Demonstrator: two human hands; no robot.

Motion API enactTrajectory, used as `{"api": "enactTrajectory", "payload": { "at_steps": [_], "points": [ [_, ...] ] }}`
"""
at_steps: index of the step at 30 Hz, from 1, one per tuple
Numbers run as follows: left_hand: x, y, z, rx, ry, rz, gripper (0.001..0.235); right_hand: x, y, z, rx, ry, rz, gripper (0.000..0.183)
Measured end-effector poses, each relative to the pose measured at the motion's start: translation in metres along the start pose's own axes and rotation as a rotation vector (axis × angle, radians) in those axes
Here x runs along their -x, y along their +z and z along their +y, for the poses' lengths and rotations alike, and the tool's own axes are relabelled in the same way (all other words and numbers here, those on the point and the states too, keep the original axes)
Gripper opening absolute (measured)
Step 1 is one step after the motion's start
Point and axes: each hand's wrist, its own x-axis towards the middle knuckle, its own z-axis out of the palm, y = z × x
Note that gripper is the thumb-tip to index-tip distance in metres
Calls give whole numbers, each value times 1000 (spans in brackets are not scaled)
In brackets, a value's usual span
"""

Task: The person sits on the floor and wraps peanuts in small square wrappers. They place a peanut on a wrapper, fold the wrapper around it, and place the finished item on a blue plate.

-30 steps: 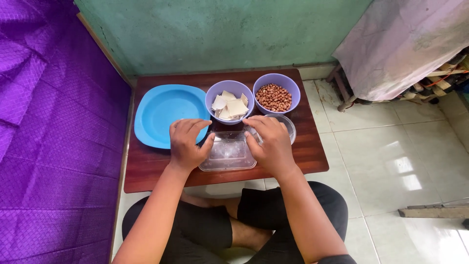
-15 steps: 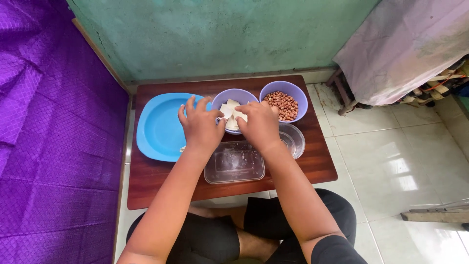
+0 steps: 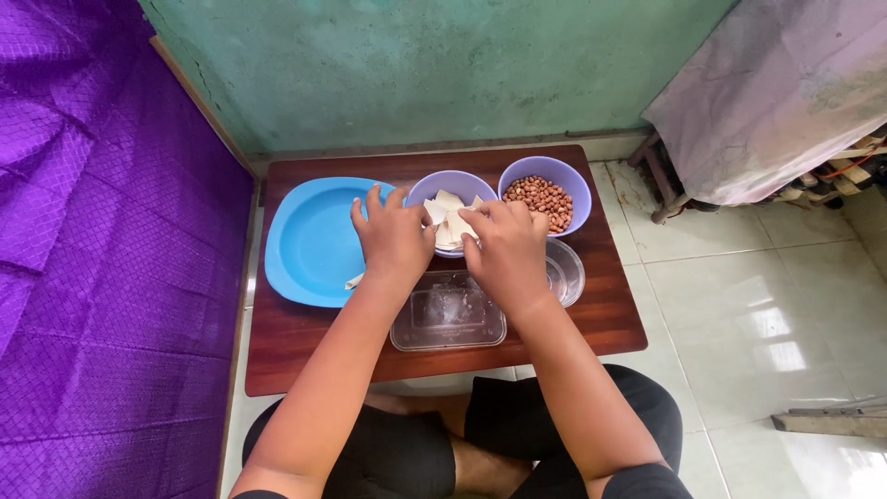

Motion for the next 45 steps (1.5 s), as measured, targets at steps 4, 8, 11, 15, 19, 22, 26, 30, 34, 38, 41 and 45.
{"api": "enactTrajectory", "payload": {
  "at_steps": [4,8,11,15,19,22,26,30,34,38,41,45],
  "points": [
    [14,-10,1,72,123,201,10,17,-40,2,-99,-91,197,29],
    [38,-41,14,572,61,188,11,39,-68,11,-358,-98,360,36],
    [61,-51,21,1089,-143,-16,7,57,-63,19,-667,-35,419,40],
    [89,-48,37,1621,-369,-158,7,68,-59,22,-1027,81,301,47],
    [109,-47,55,1729,-439,-192,8,77,-52,25,-1194,166,135,59],
    [116,-41,60,1683,-424,-207,10,87,-34,34,-1371,304,-65,57],
    [119,-44,64,1574,-350,-194,8,90,-19,42,-1536,435,-171,44],
    [126,-29,57,1458,-296,-164,7,87,-34,36,-1581,487,-225,26],
    [126,-43,72,1384,-262,-100,7,89,-40,38,-1520,466,-187,16],
    [128,-48,74,1214,-226,-101,11,87,-42,37,-1301,298,36,13],
    [128,-47,74,1245,-279,-152,22,82,-47,37,-1158,146,199,14],
    [129,-44,74,1504,-447,-287,39,88,-43,49,-1004,-23,297,22]
  ]
}}
